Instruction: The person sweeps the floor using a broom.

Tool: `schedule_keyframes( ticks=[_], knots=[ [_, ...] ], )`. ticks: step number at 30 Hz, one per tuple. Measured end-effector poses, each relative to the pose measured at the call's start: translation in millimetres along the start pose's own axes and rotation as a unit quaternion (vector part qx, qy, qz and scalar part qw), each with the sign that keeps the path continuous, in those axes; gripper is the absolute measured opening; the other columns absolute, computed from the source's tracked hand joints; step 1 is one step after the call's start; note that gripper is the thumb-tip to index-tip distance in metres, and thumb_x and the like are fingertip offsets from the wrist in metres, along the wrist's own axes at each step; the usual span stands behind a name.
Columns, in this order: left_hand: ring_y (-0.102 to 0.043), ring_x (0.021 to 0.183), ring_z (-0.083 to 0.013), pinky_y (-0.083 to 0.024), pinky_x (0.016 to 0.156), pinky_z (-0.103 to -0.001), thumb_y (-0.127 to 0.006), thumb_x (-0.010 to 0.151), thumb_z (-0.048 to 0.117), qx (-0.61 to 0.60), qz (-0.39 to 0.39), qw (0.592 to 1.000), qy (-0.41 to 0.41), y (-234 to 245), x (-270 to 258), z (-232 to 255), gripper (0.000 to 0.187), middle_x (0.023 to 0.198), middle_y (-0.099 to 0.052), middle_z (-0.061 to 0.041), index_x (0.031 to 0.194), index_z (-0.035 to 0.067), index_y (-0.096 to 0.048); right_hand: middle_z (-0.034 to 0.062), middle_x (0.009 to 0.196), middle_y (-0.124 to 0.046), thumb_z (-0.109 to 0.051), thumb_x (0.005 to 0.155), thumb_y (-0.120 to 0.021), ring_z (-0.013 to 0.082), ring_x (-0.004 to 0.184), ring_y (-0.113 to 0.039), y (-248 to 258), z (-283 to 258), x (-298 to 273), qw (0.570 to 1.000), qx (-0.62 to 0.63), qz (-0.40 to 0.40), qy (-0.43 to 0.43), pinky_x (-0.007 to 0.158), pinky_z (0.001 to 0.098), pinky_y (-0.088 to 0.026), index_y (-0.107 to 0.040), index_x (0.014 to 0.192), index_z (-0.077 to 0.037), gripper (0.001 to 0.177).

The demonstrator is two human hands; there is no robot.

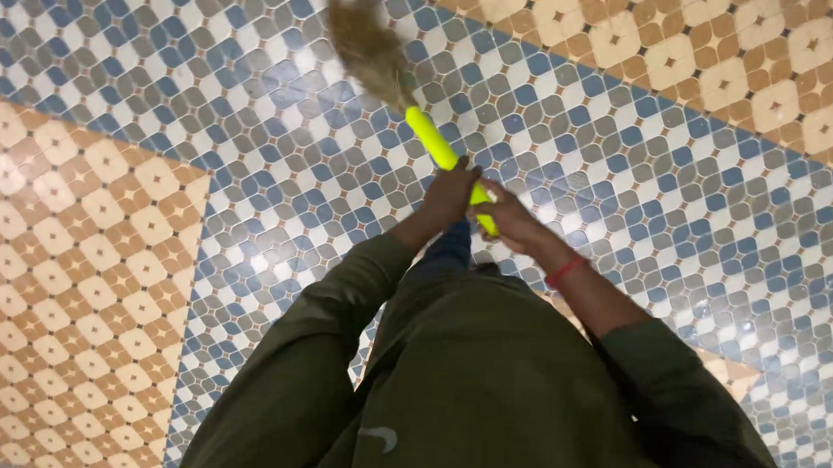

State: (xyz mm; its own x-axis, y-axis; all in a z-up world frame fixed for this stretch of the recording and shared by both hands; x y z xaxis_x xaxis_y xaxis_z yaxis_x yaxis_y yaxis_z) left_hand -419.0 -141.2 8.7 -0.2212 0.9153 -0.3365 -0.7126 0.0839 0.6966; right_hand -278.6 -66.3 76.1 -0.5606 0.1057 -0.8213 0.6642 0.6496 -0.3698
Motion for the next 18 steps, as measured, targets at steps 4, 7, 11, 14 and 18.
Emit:
schedule_keyframes(
  ticks=[4,7,11,14,18],
  knots=[
    [-0.065,0.109,-0.0445,-0.053,0.096,-0.05,-0.057,0.093,0.015,0.011,0.036,0.998,-0.041,-21.9,-4.2,19.8,0.039,0.144,-0.056,-0.024,0.131,0.013,-0.066,0.0051,0.096,-0.067,-0.012,0.089,-0.066,0.0141,0.07,-0.06,13.2,-8.5,-42.0,0.999,-0.019,0.033,0.016,0.056,0.0304,-0.052,-0.036,0.158,-0.021,0.077],
    [-0.065,0.125,-0.0406,-0.048,0.107,-0.052,-0.059,0.094,0.015,0.001,0.158,0.964,-0.212,-74.0,-9.3,51.3,0.039,0.141,-0.058,-0.018,0.133,0.016,-0.065,0.0054,0.094,-0.064,-0.01,0.085,-0.069,0.0147,0.073,-0.063,28.6,15.4,-90.5,0.996,0.028,0.077,-0.016,0.058,0.0309,-0.053,-0.033,0.16,-0.029,0.085],
    [-0.065,0.118,-0.037,-0.053,0.095,-0.047,-0.061,0.089,0.018,-0.005,-0.099,0.959,-0.264,-131.1,-13.5,112.7,0.045,0.147,-0.053,-0.021,0.134,0.014,-0.059,0.0063,0.093,-0.063,-0.003,0.083,-0.069,0.0201,0.068,-0.062,69.9,72.1,-129.8,0.976,-0.003,0.207,-0.069,0.053,0.0384,-0.053,-0.036,0.149,-0.025,0.078],
    [-0.062,0.123,-0.037,-0.052,0.099,-0.046,-0.064,0.088,0.02,-0.014,-0.168,0.941,-0.293,-174.0,-34.1,135.0,0.045,0.146,-0.054,-0.017,0.132,0.014,-0.059,0.0098,0.086,-0.057,-0.006,0.089,-0.062,0.0208,0.065,-0.058,96.1,127.0,-138.7,0.98,0.046,0.195,-0.011,0.046,0.0385,-0.048,-0.042,0.136,-0.013,0.051],
    [-0.057,0.132,-0.0375,-0.05,0.105,-0.045,-0.069,0.083,0.021,-0.063,-0.129,0.928,-0.345,-222.3,-69.6,98.9,0.051,0.144,-0.055,-0.015,0.133,0.013,-0.059,0.0082,0.085,-0.059,-0.007,0.09,-0.061,0.0194,0.064,-0.06,95.4,181.6,-125.7,0.983,0.052,0.17,-0.043,0.048,0.0382,-0.05,-0.048,0.125,-0.011,0.038]
  ],
)
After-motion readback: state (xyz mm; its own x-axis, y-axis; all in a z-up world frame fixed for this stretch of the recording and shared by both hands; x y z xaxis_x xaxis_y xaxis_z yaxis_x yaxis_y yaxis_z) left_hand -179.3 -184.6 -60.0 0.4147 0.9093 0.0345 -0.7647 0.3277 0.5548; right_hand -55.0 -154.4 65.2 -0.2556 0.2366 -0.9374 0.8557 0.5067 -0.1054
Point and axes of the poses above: each hand's wrist, its own x-axis towards the middle knuckle, its own y-axis out of the back of the hand, z = x × y, the point moved 1 cm from there along x, towards the middle knuckle
